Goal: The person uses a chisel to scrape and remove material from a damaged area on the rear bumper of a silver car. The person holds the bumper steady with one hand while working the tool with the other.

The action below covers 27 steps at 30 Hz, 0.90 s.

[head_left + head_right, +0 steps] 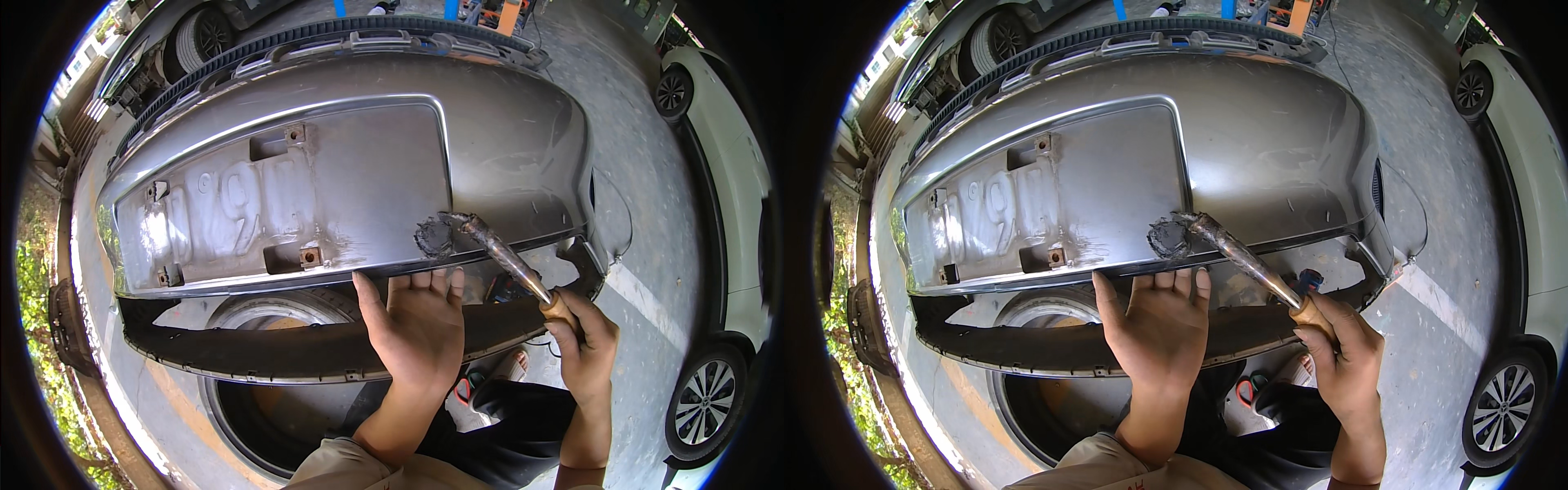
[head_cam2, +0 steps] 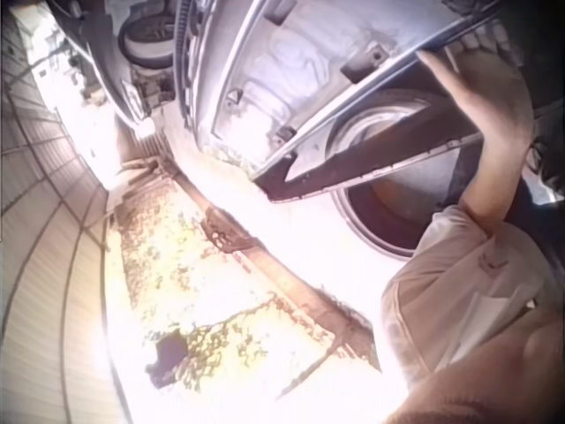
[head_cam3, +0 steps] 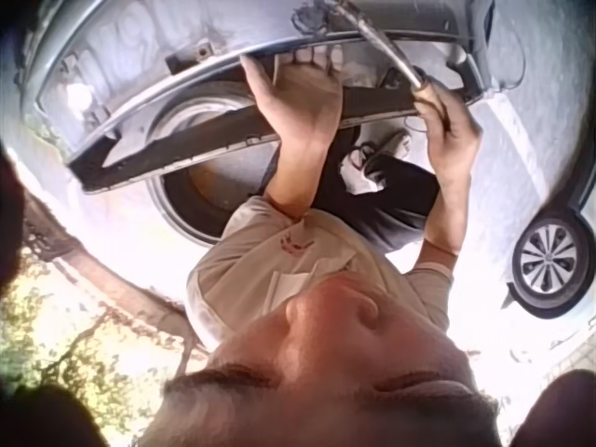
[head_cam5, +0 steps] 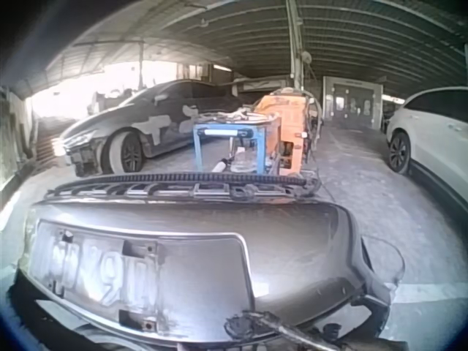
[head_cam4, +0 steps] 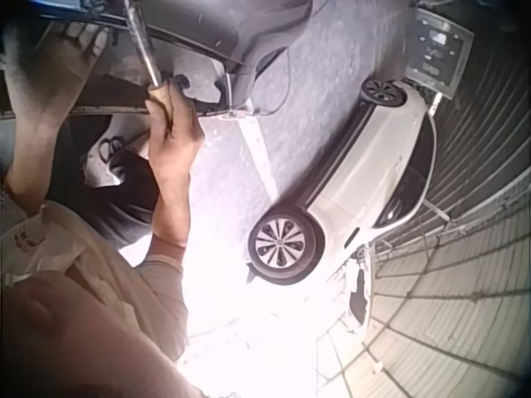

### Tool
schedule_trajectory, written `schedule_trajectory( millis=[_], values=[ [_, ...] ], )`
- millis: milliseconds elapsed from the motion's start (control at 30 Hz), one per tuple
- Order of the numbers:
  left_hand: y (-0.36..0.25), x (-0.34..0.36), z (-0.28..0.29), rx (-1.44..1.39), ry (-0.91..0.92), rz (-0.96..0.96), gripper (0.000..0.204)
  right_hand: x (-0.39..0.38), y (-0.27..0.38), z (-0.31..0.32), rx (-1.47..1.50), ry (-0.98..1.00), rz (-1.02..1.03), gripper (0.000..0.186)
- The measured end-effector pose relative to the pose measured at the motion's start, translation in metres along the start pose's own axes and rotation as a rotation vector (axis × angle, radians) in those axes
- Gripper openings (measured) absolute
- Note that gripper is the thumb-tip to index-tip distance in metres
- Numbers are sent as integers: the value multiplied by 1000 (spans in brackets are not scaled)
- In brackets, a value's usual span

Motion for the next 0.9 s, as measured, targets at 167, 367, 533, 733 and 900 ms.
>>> schedule_trajectory(
  millis=[167,367,533,733,900],
  values=[
    [0,0,0,4,-5,-1,58,0,0,0,6,0,1,35],
    [0,0,0,9,0,-3,59,0,-1,0,28,-16,12,34],
    [0,0,-1,23,-17,-13,60,0,-1,0,20,-49,32,31],
    [0,1,1,13,11,-8,59,0,0,0,10,-47,36,32],
    [0,1,0,3,29,-3,59,0,0,0,23,-50,25,32]
  ],
)
Point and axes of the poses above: each hand's wrist, its own x-axis towards the middle knuckle, its own z-axis out of the back of the hand, y = z × x, the point moved 10 cm from there along x, towards the middle knuckle, and after that the axes turned 4 degrees about z, right-handed, at the moved point
